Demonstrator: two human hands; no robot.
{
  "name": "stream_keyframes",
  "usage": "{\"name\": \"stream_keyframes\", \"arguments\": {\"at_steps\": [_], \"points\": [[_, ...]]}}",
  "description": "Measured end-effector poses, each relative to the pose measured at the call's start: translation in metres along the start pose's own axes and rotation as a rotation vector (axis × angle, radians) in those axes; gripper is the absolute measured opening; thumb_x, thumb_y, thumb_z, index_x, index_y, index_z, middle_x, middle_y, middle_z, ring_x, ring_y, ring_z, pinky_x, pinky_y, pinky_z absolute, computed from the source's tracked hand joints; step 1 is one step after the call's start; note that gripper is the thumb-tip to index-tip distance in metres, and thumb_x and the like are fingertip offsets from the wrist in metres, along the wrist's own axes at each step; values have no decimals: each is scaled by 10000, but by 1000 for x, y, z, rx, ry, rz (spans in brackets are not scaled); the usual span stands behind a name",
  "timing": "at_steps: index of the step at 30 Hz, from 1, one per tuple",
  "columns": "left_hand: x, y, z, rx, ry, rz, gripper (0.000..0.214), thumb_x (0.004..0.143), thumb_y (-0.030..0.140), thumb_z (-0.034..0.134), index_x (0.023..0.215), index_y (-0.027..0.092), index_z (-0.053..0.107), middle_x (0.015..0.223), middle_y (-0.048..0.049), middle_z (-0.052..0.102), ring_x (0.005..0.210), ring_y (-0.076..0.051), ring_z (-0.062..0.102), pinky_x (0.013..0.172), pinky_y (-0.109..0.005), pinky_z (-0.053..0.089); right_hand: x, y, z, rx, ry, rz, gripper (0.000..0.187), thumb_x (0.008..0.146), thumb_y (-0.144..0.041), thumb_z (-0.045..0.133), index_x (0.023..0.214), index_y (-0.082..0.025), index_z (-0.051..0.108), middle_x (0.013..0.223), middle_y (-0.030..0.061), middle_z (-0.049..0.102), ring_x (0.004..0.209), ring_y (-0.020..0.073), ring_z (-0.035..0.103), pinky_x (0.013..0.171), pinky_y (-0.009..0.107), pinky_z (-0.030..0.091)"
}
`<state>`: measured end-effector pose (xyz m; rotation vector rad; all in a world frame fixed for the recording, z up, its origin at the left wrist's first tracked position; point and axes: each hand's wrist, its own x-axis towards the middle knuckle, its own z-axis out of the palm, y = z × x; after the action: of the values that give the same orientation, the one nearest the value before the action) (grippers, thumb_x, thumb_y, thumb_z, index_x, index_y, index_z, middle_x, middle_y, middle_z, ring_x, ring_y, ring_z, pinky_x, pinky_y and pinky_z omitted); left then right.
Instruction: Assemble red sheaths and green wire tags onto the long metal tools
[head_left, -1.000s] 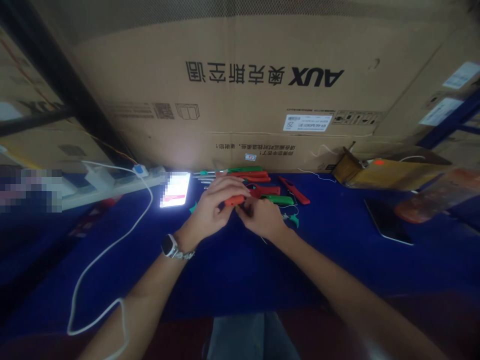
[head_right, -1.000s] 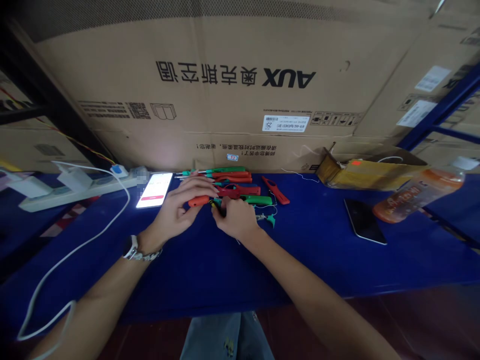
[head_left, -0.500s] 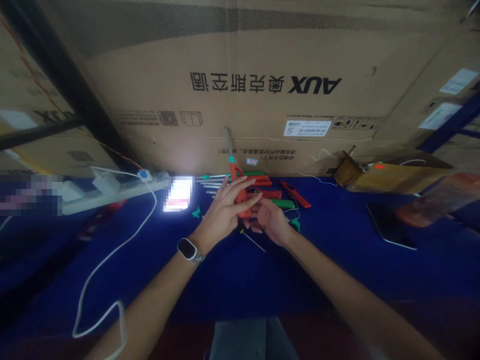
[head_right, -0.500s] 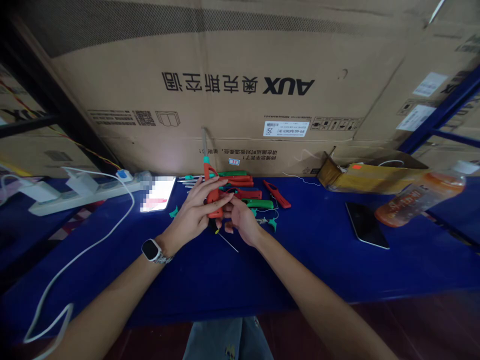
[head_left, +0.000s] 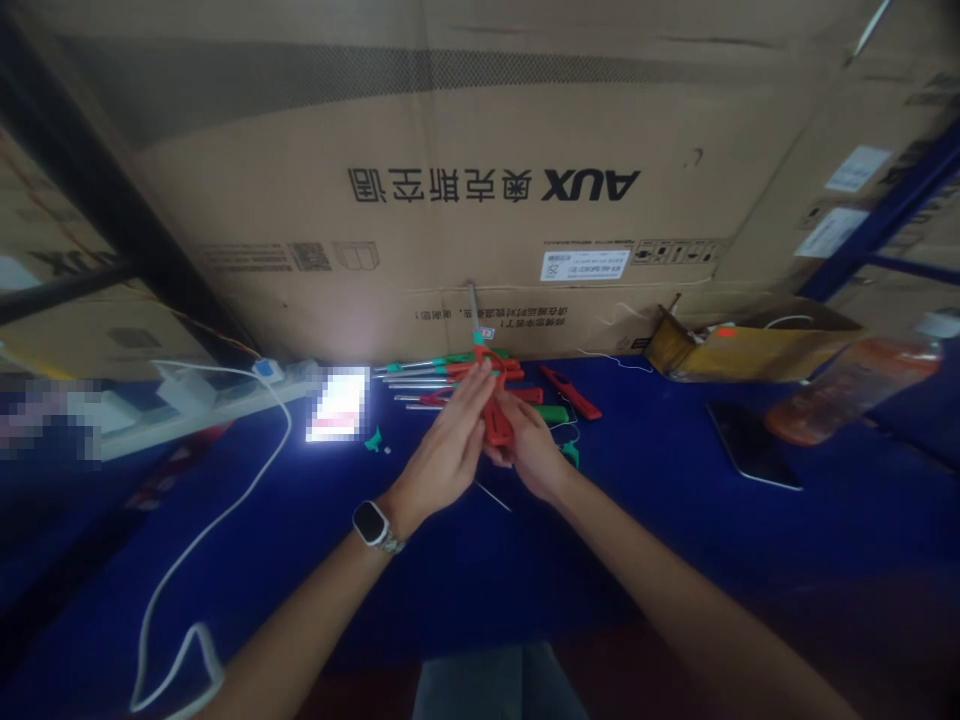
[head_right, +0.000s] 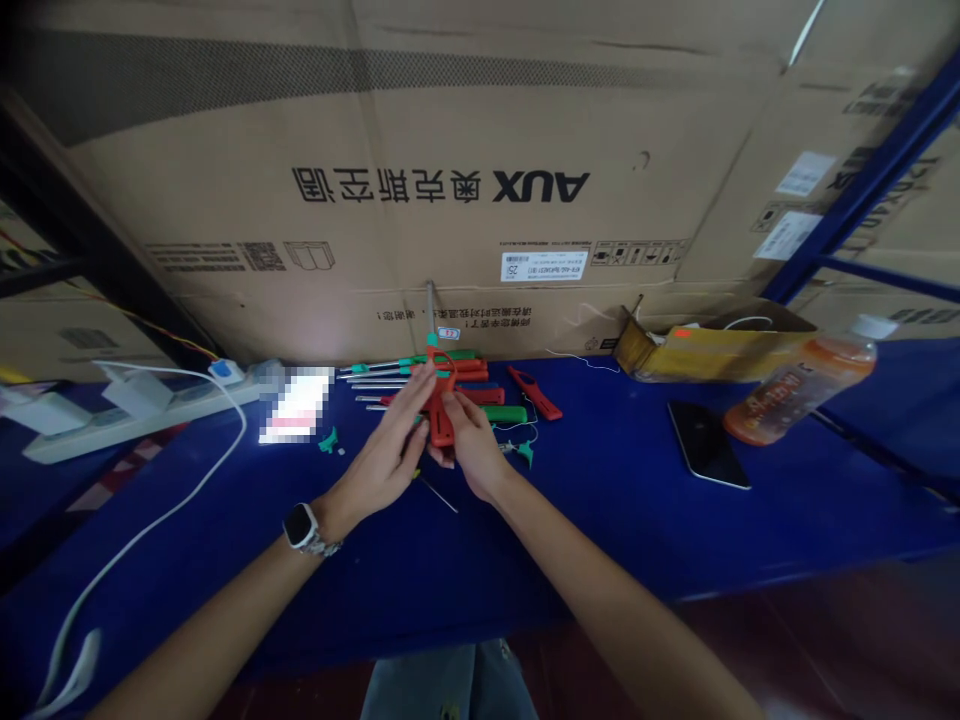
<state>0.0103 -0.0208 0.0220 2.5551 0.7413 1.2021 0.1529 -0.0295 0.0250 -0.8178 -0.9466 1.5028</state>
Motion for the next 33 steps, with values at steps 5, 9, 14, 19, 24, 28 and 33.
{"name": "stream_keyframes", "arguments": {"at_steps": [5, 9, 14, 19, 24, 28, 33], "points": [[17, 3, 7, -265, 320, -322, 438, 946, 316, 592, 1355, 234, 461, 1263, -125, 618, 1141, -235, 633, 994, -436, 532, -13, -11, -19, -114, 43, -56, 416, 810, -606, 625, 849, -218, 480, 482, -93, 500, 315, 50, 313, 324, 180, 215], [38, 5, 8, -790, 304, -745, 359, 865, 459, 676, 1088, 201, 566, 880, -34, 700, 694, -164, 700, 614, -294, 599, -25, -19, -43, -348, -50, -69, 473, 712, -467, 793, 960, -235, 464, 509, -113, 528, 365, 77, 429, 356, 169, 279], [56, -3, 0, -990, 381, -919, 221, 819, 283, 754, 783, 165, 570, 708, -10, 708, 625, -139, 714, 634, -242, 603, -11, -35, -67, -733, 77, -307, 351, 742, -432, 769, 908, -208, 555, 819, 6, 688, 535, 118, 573, 507, 256, 462], [63, -41, -13, -788, 404, -953, 153, 920, 257, 625, 825, 142, 593, 799, -75, 757, 628, -164, 732, 662, -300, 621, 39, -55, -65, -1413, 150, -486, 326, 856, -266, 641, 1180, -243, 612, 1182, 69, 688, 1014, 259, 669, 856, 377, 509], [55, -89, -36, -212, 207, -837, 233, 925, 267, 537, 823, 118, 685, 827, -131, 764, 657, -212, 729, 688, -371, 616, 102, -62, -61, -1721, -116, -473, 383, 914, -202, 552, 1296, -176, 571, 1320, 124, 608, 1088, 264, 647, 928, 360, 485], [43, -108, -42, 60, 125, -653, 173, 838, 186, 608, 934, 172, 752, 1035, -92, 771, 1015, -262, 709, 1003, -394, 508, 134, -62, -62, -1827, -211, -446, 437, 925, -228, 558, 1357, -166, 554, 1349, 133, 593, 1124, 281, 633, 943, 374, 484], [37, -121, -33, 293, -97, -517, 301, 913, 177, 482, 1048, 200, 750, 1079, -84, 769, 1058, -274, 702, 1030, -389, 481, 143, -58, -66, -1974, -201, -469, 419, 939, -235, 529, 1348, -179, 595, 1298, 139, 613, 1191, 302, 579, 981, 419, 463]]}}
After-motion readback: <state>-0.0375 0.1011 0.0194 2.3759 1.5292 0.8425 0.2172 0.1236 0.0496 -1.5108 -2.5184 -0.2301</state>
